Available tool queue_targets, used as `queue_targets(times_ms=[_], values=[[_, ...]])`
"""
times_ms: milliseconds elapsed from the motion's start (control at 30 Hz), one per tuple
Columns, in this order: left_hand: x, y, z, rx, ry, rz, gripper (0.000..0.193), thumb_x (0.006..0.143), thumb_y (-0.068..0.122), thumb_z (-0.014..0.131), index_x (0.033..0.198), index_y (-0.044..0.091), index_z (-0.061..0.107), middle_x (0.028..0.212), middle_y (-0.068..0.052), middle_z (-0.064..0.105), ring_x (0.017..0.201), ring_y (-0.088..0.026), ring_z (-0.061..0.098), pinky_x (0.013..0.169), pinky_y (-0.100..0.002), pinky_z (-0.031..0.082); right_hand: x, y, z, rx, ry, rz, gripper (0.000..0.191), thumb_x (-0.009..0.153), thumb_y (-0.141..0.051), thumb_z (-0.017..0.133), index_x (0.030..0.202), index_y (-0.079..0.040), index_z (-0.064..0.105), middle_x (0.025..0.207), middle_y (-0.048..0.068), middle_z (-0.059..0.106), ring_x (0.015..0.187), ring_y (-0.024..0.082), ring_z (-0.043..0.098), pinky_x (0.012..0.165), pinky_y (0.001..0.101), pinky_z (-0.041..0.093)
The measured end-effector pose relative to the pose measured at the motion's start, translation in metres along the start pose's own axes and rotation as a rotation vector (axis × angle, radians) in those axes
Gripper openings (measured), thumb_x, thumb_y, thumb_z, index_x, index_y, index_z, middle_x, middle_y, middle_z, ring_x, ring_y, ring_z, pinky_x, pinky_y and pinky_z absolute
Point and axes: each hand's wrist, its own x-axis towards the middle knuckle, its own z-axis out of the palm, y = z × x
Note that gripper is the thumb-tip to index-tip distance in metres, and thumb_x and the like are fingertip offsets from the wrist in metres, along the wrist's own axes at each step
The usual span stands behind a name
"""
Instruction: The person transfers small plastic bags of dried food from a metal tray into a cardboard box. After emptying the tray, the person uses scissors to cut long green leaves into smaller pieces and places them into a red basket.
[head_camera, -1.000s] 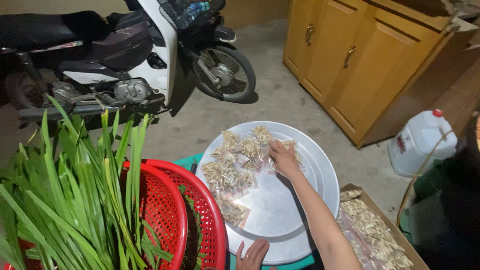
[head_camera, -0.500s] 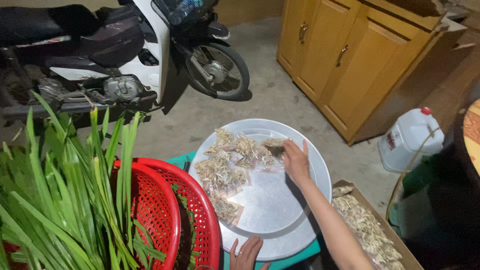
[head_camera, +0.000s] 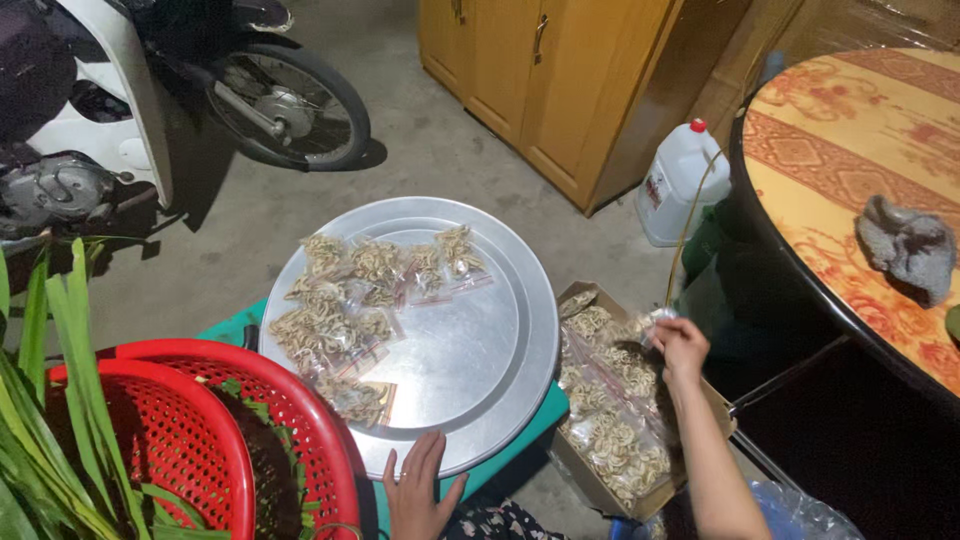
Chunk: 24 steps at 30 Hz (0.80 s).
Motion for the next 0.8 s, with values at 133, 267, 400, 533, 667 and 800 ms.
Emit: queue_targets(times_ms=[133, 267, 400, 533, 667, 800], values=[[-0.005, 0.006, 0.006, 0.027, -0.025, -0.021, 0.074, 0.072, 0.041, 0.082, 0.136, 0.012, 0.058, 0.141, -0.005, 0.059, 0.133, -0.02, 0.052, 0.117, -0.053, 0.017, -0.017, 0.008, -0.005, 0.346, 0.149, 0.15, 0.024, 0.093, 0.016, 0.047, 0.106, 0.007, 0.065, 0.109, 0.019, 0.067, 0.096, 0.029, 0.071, 0.092, 0.0429, 0.065], [-0.004, 0.012, 0.012, 0.039, -0.01, 0.005, 0.074, 0.072, 0.041, 0.082, 0.136, 0.012, 0.058, 0.141, -0.005, 0.059, 0.134, -0.02, 0.052, 0.117, -0.053, 0.017, -0.045, 0.02, 0.016, 0.303, 0.078, 0.253, 0.033, 0.096, 0.012, 0.042, 0.123, 0.008, 0.061, 0.114, 0.023, 0.066, 0.105, 0.032, 0.068, 0.093, 0.0423, 0.062], [-0.002, 0.017, 0.014, 0.042, -0.003, 0.012, 0.073, 0.073, 0.042, 0.082, 0.135, 0.012, 0.059, 0.141, -0.005, 0.059, 0.134, -0.02, 0.052, 0.118, -0.053, 0.016, -0.067, 0.033, 0.03, 0.084, -0.254, 0.422, 0.035, 0.095, 0.008, 0.053, 0.129, 0.004, 0.059, 0.127, 0.024, 0.065, 0.11, 0.031, 0.068, 0.094, 0.0375, 0.06], [0.002, 0.018, 0.017, 0.055, -0.013, 0.02, 0.073, 0.073, 0.043, 0.082, 0.135, 0.012, 0.059, 0.141, -0.006, 0.058, 0.135, -0.02, 0.051, 0.118, -0.053, 0.015, -0.055, 0.037, 0.028, -0.388, -0.354, 0.084, 0.028, 0.099, -0.005, 0.06, 0.123, -0.001, 0.074, 0.134, 0.022, 0.071, 0.119, 0.031, 0.072, 0.103, 0.0424, 0.058], [0.002, 0.019, 0.017, 0.059, -0.018, 0.019, 0.074, 0.073, 0.044, 0.082, 0.136, 0.012, 0.059, 0.142, -0.006, 0.058, 0.136, -0.02, 0.05, 0.118, -0.053, 0.015, -0.034, 0.039, 0.028, -1.125, -0.352, -0.54, 0.039, 0.09, -0.016, 0.068, 0.128, -0.019, 0.073, 0.155, 0.017, 0.046, 0.143, 0.036, 0.042, 0.119, 0.0509, 0.034], [0.004, 0.018, 0.016, 0.05, -0.004, 0.04, 0.075, 0.073, 0.044, 0.082, 0.137, 0.012, 0.058, 0.142, -0.006, 0.058, 0.136, -0.02, 0.05, 0.118, -0.053, 0.014, -0.028, 0.043, 0.037, -1.31, -0.527, -0.27, 0.051, 0.091, -0.025, 0.066, 0.142, -0.021, 0.062, 0.163, 0.015, 0.032, 0.151, 0.033, 0.027, 0.112, 0.0604, 0.015]])
